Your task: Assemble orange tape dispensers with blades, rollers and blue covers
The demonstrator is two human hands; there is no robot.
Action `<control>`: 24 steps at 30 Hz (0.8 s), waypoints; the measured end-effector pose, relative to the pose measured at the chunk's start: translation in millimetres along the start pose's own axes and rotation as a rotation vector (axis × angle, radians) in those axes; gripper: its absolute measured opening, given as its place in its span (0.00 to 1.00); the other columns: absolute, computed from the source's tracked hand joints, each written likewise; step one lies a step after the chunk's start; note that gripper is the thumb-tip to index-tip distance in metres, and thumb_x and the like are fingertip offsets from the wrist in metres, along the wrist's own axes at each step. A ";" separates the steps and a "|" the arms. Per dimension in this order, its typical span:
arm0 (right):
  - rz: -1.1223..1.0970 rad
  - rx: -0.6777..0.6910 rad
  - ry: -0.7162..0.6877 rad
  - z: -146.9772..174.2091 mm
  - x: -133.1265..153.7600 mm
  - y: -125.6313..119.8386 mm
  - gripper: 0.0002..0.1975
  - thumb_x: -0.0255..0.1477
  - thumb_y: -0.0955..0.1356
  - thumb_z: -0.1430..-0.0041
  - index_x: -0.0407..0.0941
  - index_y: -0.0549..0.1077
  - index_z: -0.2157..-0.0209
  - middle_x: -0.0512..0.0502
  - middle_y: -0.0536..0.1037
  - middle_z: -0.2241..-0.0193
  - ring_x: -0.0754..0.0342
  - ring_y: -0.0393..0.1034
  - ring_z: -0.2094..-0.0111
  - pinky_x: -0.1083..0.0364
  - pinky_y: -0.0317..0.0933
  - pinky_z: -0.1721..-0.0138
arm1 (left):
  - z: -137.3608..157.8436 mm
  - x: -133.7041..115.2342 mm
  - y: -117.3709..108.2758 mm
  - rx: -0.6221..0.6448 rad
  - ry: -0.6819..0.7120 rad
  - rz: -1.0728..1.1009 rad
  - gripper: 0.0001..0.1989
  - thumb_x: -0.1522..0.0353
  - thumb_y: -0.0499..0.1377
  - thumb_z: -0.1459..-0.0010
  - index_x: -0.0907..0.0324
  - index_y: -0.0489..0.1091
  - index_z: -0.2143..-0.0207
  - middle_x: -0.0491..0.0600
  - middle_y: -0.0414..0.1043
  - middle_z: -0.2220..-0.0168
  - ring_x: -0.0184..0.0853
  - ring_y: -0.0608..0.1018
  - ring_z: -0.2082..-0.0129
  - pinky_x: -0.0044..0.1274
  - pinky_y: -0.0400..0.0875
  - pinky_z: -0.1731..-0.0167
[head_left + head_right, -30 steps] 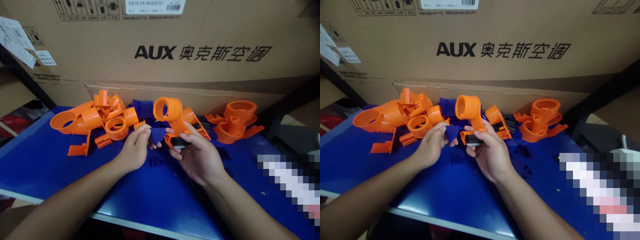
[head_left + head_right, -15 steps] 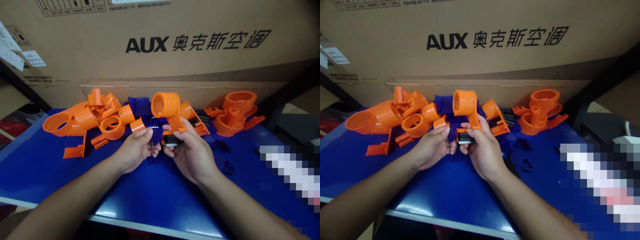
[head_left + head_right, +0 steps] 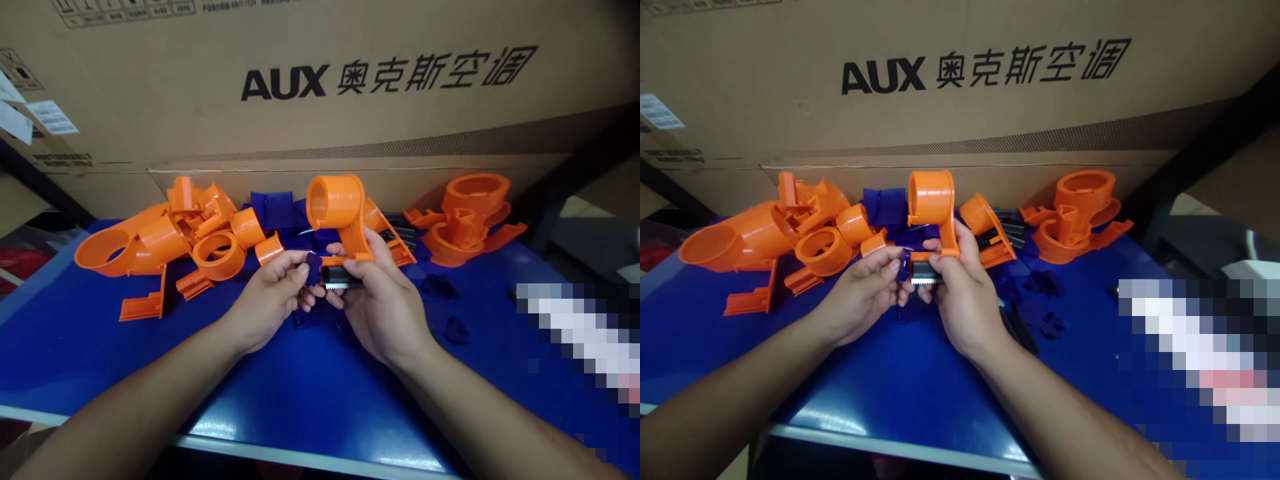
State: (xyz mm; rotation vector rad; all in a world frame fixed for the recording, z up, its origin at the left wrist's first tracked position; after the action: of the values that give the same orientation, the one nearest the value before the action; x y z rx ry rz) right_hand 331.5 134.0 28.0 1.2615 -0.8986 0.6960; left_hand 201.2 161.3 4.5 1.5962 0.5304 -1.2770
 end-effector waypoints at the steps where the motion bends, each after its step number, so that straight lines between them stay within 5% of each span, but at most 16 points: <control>1: -0.001 0.000 0.002 -0.2 0.0 -0.3 0.29 0.27 0.72 0.49 0.59 0.71 0.45 0.54 0.77 0.58 0.56 0.70 0.72 0.58 0.61 0.77 | 0.4 0.0 0.7 0.003 0.000 0.015 0.22 0.58 0.70 0.37 0.57 0.72 0.45 0.46 0.78 0.68 0.31 0.77 0.72 0.24 0.69 0.68; 13: -0.010 0.006 -0.032 -0.6 3.5 0.6 0.22 0.26 0.72 0.49 0.56 0.73 0.51 0.53 0.75 0.58 0.57 0.68 0.73 0.56 0.60 0.77 | 6.7 -10.2 3.9 0.028 0.086 -0.227 0.32 0.58 0.70 0.37 0.59 0.70 0.35 0.46 0.77 0.66 0.33 0.78 0.67 0.27 0.72 0.63; 17: -0.013 0.021 -0.036 0.3 4.9 2.7 0.19 0.26 0.71 0.49 0.55 0.73 0.55 0.53 0.76 0.58 0.56 0.68 0.73 0.56 0.60 0.78 | 8.0 -17.5 6.7 0.048 0.148 -0.334 0.26 0.56 0.67 0.34 0.60 0.72 0.40 0.47 0.77 0.67 0.33 0.78 0.66 0.26 0.73 0.62; 24: -0.108 0.056 0.004 0.9 6.8 5.9 0.15 0.25 0.71 0.48 0.52 0.72 0.58 0.52 0.76 0.63 0.58 0.65 0.76 0.57 0.56 0.78 | 5.0 -15.0 7.8 0.199 0.151 -0.150 0.17 0.55 0.61 0.28 0.58 0.75 0.49 0.50 0.76 0.60 0.33 0.78 0.62 0.25 0.76 0.60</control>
State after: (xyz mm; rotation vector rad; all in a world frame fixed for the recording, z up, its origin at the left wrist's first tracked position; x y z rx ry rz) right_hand 329.7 134.0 36.9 1.3475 -0.8066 0.6415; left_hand 199.9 157.1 21.6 1.8584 0.6438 -1.3614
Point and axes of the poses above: each hand's wrist, its own z-axis away from the middle knuckle, its own y-axis out of the palm, x = y × z, the point moved 8 cm from there along -z, towards the middle knuckle
